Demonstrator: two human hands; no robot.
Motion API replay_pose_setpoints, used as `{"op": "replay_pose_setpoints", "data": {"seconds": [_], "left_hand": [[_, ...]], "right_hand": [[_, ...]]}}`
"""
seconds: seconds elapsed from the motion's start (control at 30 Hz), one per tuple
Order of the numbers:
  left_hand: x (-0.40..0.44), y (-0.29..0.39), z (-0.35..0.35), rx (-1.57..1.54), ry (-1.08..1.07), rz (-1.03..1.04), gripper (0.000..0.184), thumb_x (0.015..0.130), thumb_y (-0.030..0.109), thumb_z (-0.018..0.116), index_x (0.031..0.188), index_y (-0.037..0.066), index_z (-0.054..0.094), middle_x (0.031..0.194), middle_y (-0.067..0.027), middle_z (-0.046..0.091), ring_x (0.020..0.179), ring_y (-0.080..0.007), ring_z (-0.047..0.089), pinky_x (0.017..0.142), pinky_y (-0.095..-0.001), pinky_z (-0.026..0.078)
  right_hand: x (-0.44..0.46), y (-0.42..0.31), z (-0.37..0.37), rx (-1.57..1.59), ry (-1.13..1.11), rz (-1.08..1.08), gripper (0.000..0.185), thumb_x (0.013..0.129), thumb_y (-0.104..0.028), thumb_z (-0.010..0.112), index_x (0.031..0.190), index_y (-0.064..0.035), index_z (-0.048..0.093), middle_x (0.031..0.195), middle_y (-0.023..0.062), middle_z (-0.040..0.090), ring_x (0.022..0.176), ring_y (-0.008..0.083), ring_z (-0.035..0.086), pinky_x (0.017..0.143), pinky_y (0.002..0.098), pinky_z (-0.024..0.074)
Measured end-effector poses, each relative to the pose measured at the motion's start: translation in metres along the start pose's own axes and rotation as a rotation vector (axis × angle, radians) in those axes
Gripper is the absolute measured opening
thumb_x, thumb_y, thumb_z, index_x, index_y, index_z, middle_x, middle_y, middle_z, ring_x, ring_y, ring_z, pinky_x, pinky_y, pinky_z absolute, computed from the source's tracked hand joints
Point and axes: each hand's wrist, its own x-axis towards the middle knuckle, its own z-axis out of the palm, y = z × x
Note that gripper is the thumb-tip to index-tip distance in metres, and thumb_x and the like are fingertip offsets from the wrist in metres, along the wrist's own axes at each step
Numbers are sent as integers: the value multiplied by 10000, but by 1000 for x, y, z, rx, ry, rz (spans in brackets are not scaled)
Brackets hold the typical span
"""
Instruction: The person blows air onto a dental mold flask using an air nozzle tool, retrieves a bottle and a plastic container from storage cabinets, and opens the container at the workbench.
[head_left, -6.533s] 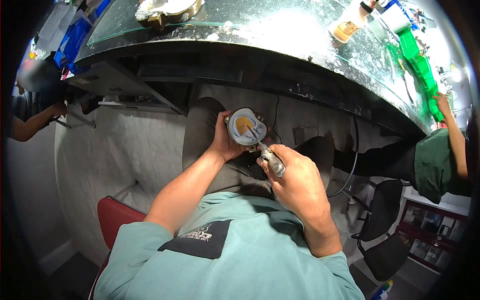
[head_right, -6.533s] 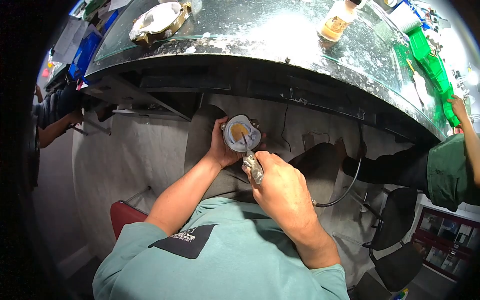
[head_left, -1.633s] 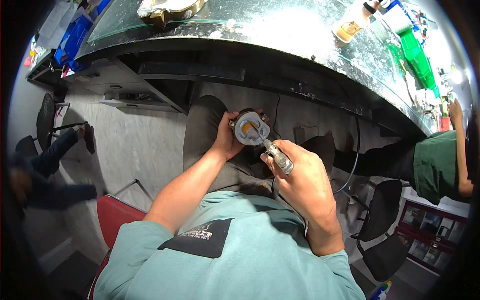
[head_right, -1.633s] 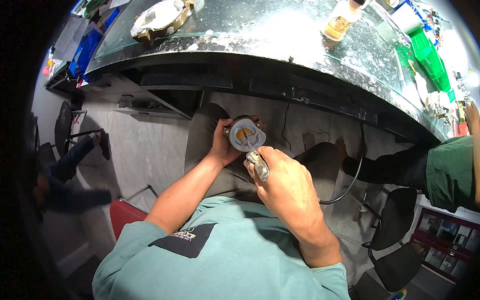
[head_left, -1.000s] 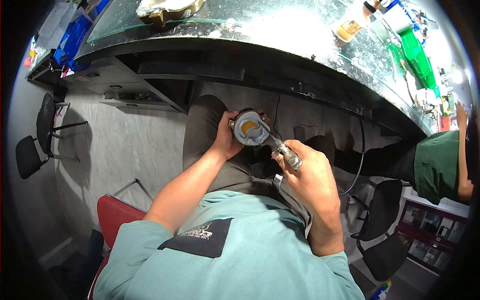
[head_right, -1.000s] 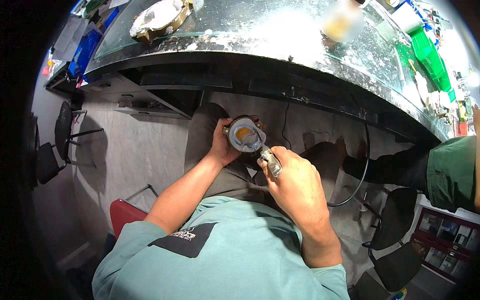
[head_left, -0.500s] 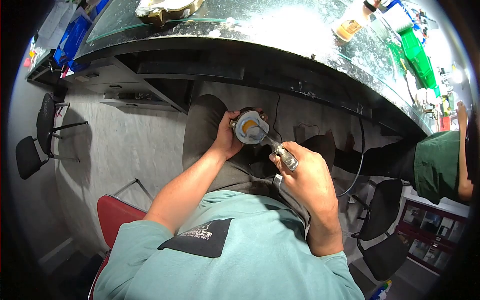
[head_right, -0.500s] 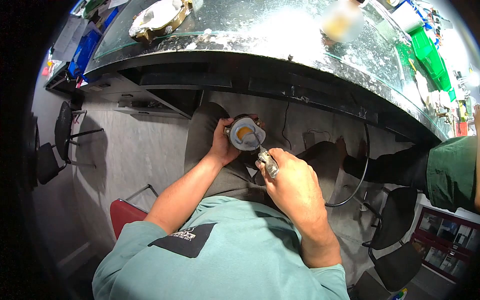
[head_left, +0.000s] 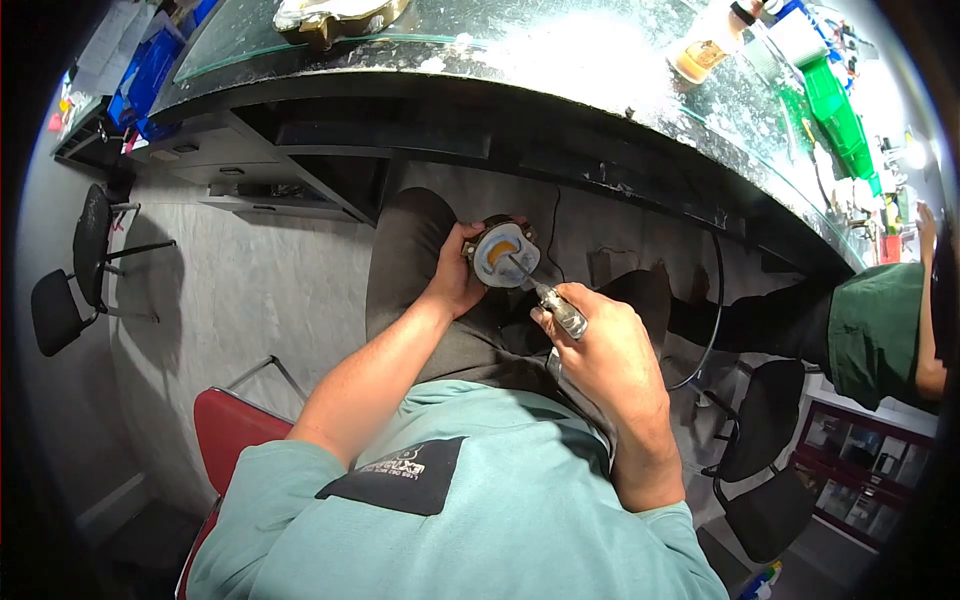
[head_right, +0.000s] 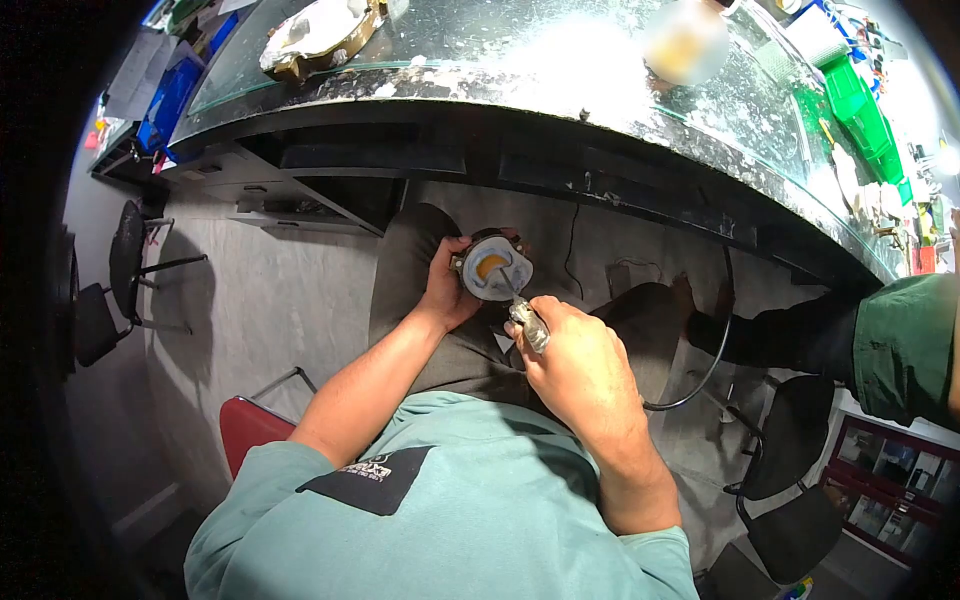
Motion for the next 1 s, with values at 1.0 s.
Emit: {"op": "replay_pose_setpoints", "data": {"seconds": [1.0], "left_hand": [[-1,2,4,-48,-22,-56,725,974,509,354,1434,-7,572,1373,-197,644,1320,-307,592,1152,-450,430]], "right_hand": [[-1,-3,-3,17,-33,-40,254,938,-234,756,1059,-17,708,859,192,725,802,366,730,690,426,547]]}}
